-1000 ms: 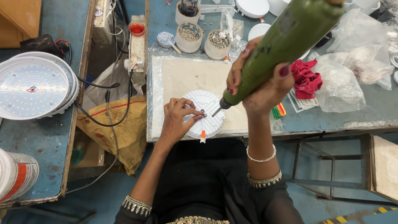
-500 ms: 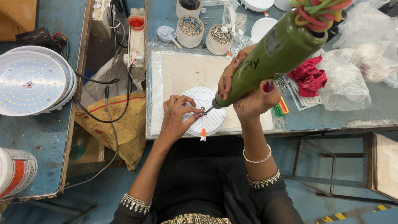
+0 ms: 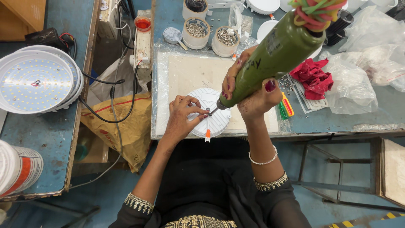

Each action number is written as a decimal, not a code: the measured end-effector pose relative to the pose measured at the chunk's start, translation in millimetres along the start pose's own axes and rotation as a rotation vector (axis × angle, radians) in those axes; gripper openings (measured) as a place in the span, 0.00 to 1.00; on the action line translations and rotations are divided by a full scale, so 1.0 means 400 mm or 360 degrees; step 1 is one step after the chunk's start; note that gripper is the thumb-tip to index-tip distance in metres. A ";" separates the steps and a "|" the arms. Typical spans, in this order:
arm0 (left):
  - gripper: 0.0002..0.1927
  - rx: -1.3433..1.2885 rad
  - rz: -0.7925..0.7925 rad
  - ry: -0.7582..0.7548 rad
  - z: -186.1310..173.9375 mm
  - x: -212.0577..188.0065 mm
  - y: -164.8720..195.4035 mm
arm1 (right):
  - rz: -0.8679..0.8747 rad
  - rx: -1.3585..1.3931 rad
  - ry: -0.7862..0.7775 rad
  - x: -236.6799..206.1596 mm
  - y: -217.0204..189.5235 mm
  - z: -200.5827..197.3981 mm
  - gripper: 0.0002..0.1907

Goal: The person assembles LED light fixtures by using a green electric screwdriver to fasten screws into the back of circular LED panels. They wipe the LED surface with a red cloth, attach a white plastic bracket, and secure it with screws. The person repeats these steps on multiple units at a cluttered workbench.

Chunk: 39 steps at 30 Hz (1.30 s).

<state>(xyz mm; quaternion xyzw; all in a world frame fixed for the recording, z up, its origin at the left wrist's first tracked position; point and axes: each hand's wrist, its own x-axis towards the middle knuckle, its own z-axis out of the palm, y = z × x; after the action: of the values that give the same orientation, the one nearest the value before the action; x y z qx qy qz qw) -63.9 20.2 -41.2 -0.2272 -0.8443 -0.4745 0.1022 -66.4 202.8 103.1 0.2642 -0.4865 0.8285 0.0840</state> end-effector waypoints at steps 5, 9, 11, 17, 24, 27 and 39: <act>0.08 -0.0033 -0.0003 -0.0010 0.004 -0.005 -0.003 | -0.0082 -0.0007 0.0017 -0.001 0.003 0.014 0.34; 0.08 -0.0016 -0.0021 -0.0023 0.005 -0.005 0.005 | -0.0066 -0.0052 -0.0005 -0.001 -0.002 0.014 0.35; 0.09 -0.0024 -0.0025 -0.0029 0.002 -0.008 0.007 | -0.0073 -0.0043 0.0014 0.000 -0.002 0.015 0.35; 0.09 -0.0046 -0.0059 -0.0043 0.005 -0.011 -0.003 | -0.0106 0.0037 -0.0046 0.012 -0.010 0.016 0.34; 0.10 -0.0066 -0.0028 -0.0076 0.012 -0.002 -0.020 | -0.0157 -0.0034 -0.0020 0.021 -0.024 0.013 0.34; 0.11 -0.0078 -0.0003 -0.0077 0.012 -0.003 -0.024 | -0.0168 -0.0050 0.0003 0.016 -0.013 0.017 0.34; 0.11 -0.0089 0.0000 -0.0089 0.014 -0.005 -0.031 | -0.0098 -0.0008 0.0031 -0.018 0.017 -0.007 0.35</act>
<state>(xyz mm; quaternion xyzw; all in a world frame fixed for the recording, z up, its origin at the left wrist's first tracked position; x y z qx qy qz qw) -67.8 18.8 -54.4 -0.2430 -0.8333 -0.4913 0.0722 -63.9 202.4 93.0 0.2707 -0.4793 0.8269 0.1148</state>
